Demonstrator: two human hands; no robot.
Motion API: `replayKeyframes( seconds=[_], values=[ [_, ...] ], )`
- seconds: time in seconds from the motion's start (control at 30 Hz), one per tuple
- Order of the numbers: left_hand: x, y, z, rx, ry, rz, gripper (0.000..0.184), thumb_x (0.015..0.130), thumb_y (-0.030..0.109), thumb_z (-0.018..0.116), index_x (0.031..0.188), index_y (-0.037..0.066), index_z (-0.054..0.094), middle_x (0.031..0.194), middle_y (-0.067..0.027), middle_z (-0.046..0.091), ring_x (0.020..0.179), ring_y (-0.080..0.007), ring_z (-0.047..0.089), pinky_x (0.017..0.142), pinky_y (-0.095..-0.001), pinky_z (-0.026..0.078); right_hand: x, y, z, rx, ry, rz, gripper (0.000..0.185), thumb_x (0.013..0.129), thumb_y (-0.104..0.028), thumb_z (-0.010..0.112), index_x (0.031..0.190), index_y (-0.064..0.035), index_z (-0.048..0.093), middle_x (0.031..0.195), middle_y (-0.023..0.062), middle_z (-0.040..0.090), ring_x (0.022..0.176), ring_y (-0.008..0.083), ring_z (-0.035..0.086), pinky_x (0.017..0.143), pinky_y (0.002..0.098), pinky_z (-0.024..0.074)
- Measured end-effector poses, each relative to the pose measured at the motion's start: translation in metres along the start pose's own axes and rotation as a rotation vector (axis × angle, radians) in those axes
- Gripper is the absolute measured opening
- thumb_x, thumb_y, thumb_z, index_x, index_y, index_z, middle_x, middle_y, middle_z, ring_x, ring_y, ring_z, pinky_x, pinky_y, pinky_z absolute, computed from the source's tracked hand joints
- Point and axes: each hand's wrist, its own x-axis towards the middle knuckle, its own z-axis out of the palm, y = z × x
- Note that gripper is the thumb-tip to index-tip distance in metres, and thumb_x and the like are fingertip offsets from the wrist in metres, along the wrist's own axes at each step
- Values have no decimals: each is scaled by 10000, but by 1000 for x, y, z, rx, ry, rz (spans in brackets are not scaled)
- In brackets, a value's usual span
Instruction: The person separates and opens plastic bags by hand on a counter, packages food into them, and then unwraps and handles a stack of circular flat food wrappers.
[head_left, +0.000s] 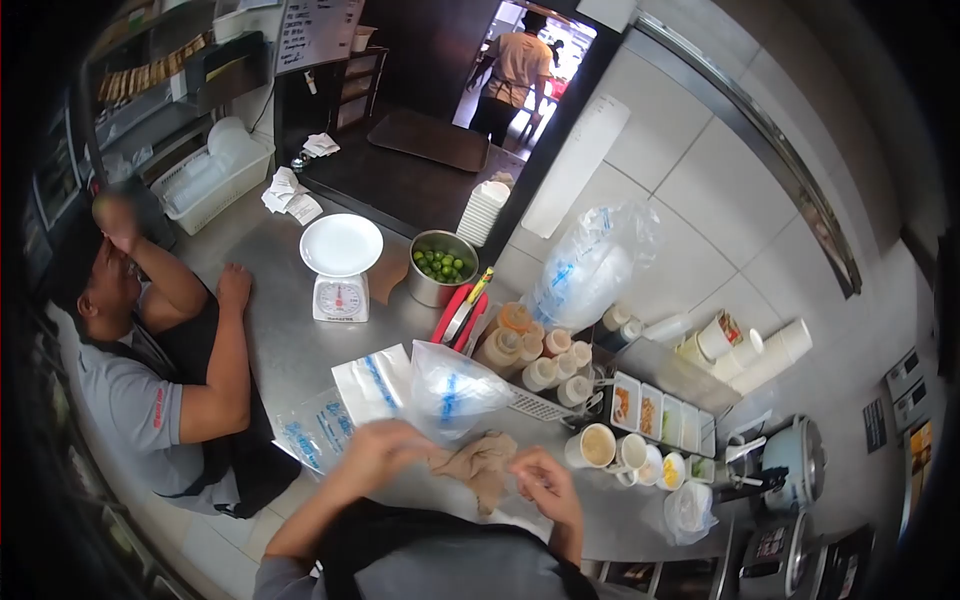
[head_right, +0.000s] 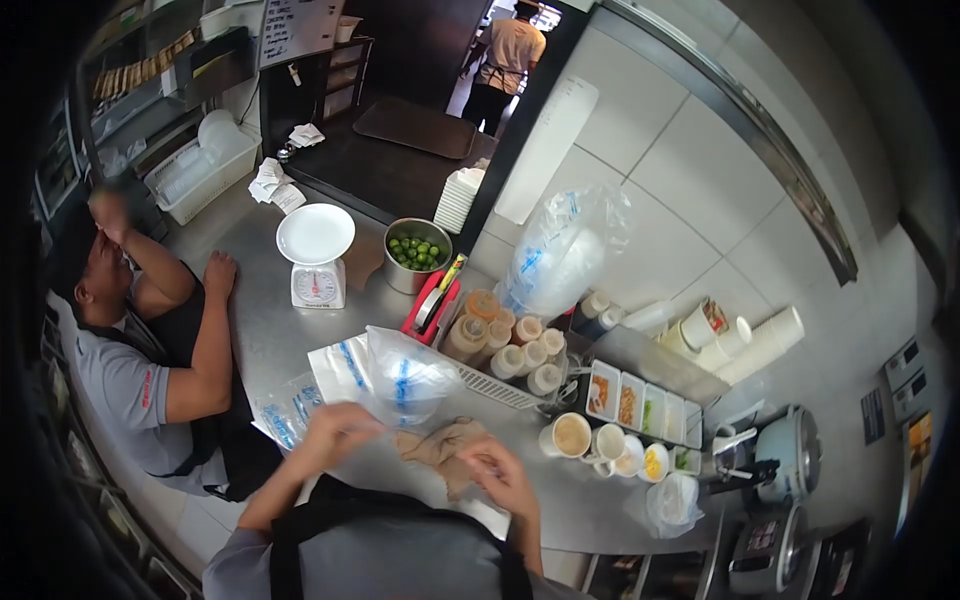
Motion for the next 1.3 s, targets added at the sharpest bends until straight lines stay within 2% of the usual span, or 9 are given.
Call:
replayKeyframes(
  seconds=[0.13,0.47,0.57,0.73,0.87,0.97,1.07,1.17,1.3],
  values=[
    [17,28,17,-30,-235,127,85,719,87,671,790,45,652,710,-69,613,612,-232,560,584,-312,444,33,-19,36,-261,-77,-246,153,792,-12,605,944,-12,620,971,58,584,676,68,497,535,216,383],
    [23,28,8,-10,-35,167,96,715,97,669,765,34,616,692,-65,554,655,-231,525,573,-317,413,43,5,25,-468,-264,-312,119,825,-34,567,880,42,641,932,122,624,745,139,586,617,249,456],
    [19,11,16,72,-163,154,74,737,87,653,776,32,621,698,-61,547,636,-230,512,574,-319,409,47,-12,29,-115,32,-318,122,856,-56,541,899,10,635,858,60,631,731,129,586,634,237,456],
    [16,15,22,-258,-48,71,88,809,89,602,768,12,609,687,-57,536,635,-183,514,563,-292,395,41,21,23,322,-436,16,136,874,-67,530,935,17,619,849,61,610,737,114,573,633,231,450],
    [5,4,18,-959,-83,-413,148,856,130,574,817,-3,624,799,-36,610,703,-106,569,648,-247,455,48,24,32,22,-731,-40,164,880,-115,536,897,29,614,737,55,589,642,113,556,585,220,431],
    [-4,-2,23,-1384,-116,-744,184,862,173,573,786,15,629,785,-51,619,657,-116,572,666,-251,475,48,46,9,629,-402,-212,209,873,-186,562,870,17,613,637,19,559,575,80,505,518,211,388],
    [-16,-17,38,-1432,-336,-802,216,860,213,573,764,25,616,736,-53,617,645,-130,581,661,-270,486,41,42,32,854,-157,-31,244,861,-235,581,815,2,615,588,-6,532,525,58,453,467,203,337],
    [-9,-19,35,-1655,-381,-429,202,853,213,582,775,26,589,700,-52,607,608,-134,573,643,-304,485,47,45,23,176,-615,120,293,852,-255,584,695,-10,612,571,38,550,564,97,546,515,227,441],
    [11,-11,17,-1659,-501,-52,181,850,198,586,795,28,558,666,-54,596,561,-133,560,604,-327,478,47,28,17,764,-691,-252,360,873,-290,540,614,-42,567,543,30,524,499,109,498,494,222,403]
  ],
)
